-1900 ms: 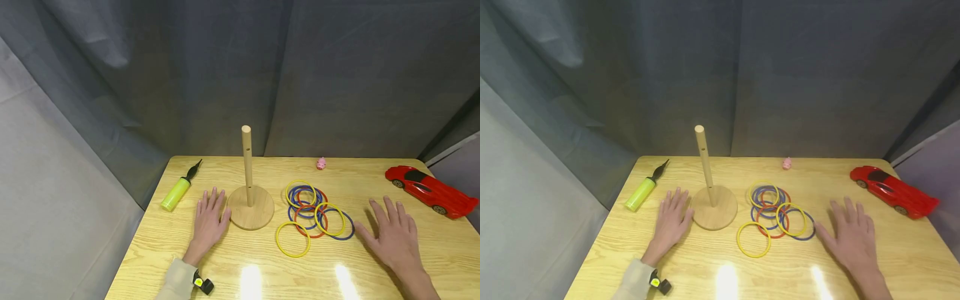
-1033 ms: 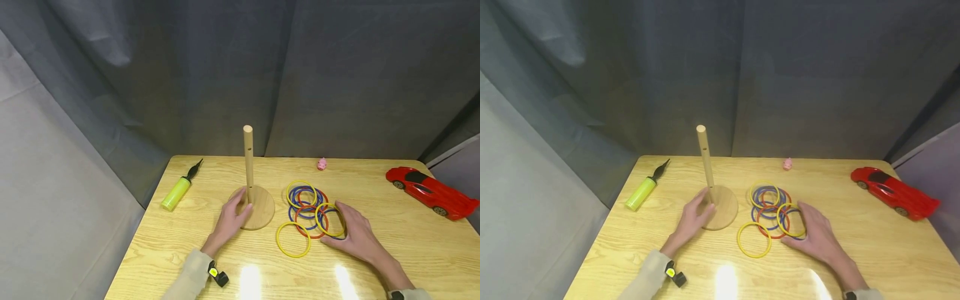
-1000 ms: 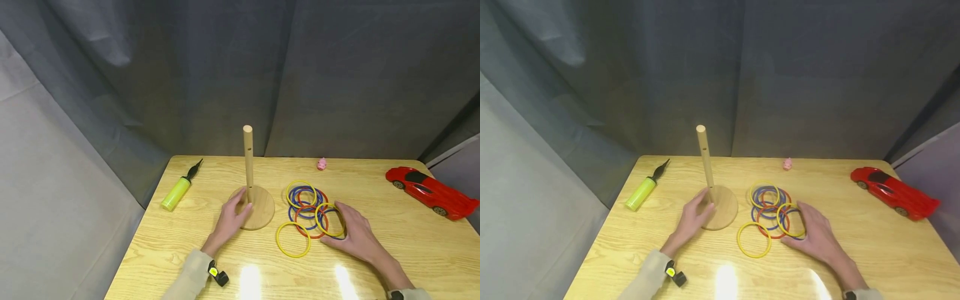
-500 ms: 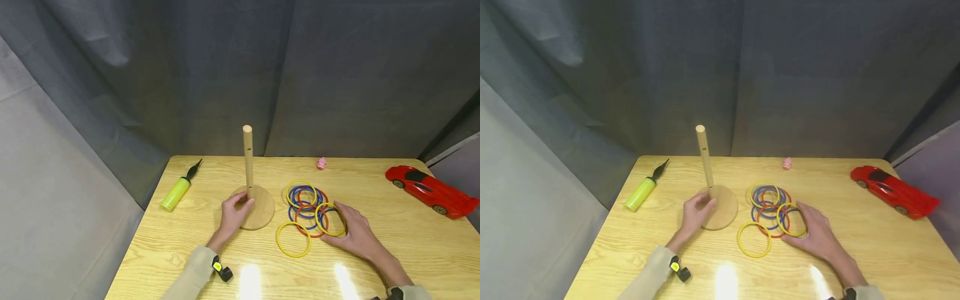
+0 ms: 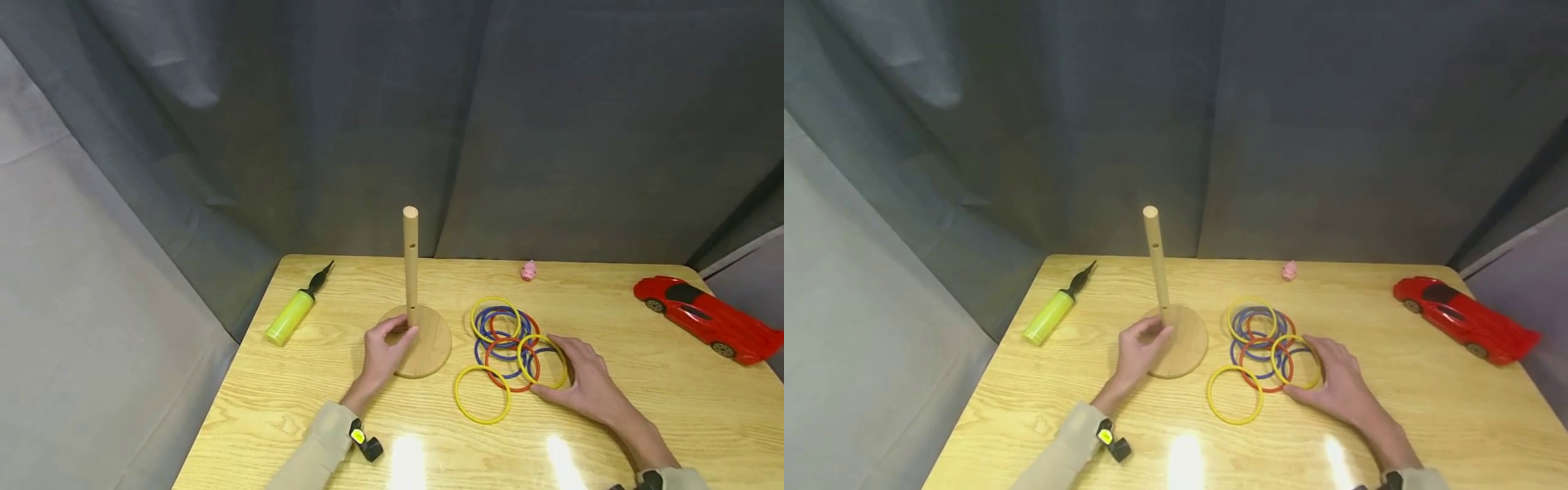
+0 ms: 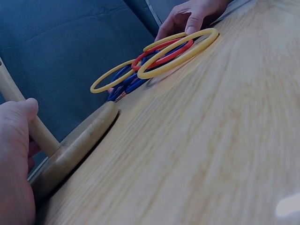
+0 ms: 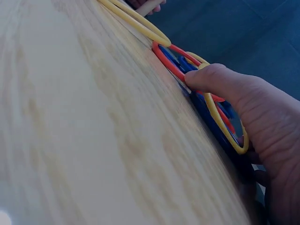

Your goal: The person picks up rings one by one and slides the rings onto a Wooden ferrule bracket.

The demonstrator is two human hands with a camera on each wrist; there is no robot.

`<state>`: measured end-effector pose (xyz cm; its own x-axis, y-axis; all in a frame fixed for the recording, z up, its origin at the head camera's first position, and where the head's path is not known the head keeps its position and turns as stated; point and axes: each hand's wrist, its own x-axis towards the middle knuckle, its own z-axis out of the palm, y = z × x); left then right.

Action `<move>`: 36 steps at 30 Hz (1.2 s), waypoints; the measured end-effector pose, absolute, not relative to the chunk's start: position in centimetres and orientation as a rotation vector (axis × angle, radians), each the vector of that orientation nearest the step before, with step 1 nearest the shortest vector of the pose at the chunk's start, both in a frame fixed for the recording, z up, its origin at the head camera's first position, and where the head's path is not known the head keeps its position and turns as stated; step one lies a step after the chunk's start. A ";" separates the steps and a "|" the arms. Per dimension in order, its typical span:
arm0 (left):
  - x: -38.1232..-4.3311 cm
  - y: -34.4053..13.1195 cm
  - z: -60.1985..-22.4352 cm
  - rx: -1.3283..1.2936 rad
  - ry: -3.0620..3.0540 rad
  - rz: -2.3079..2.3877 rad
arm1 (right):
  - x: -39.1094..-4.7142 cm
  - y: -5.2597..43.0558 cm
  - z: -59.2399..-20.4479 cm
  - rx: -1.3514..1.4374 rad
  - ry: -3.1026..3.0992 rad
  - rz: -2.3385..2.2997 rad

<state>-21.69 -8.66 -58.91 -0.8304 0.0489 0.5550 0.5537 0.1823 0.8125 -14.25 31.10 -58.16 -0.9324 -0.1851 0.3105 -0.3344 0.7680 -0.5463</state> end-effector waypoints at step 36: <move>-21.6 -8.6 -58.7 -0.521 -2.100 -1.736 | -21.0 22.4 -37.3 0.716 -2.424 1.049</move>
<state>-21.58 -8.64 -58.70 -0.8651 0.0500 0.4991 0.4996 0.1744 0.8485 -21.01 22.40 -37.34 -0.7875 -0.2939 0.5418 -0.5962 0.5863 -0.5485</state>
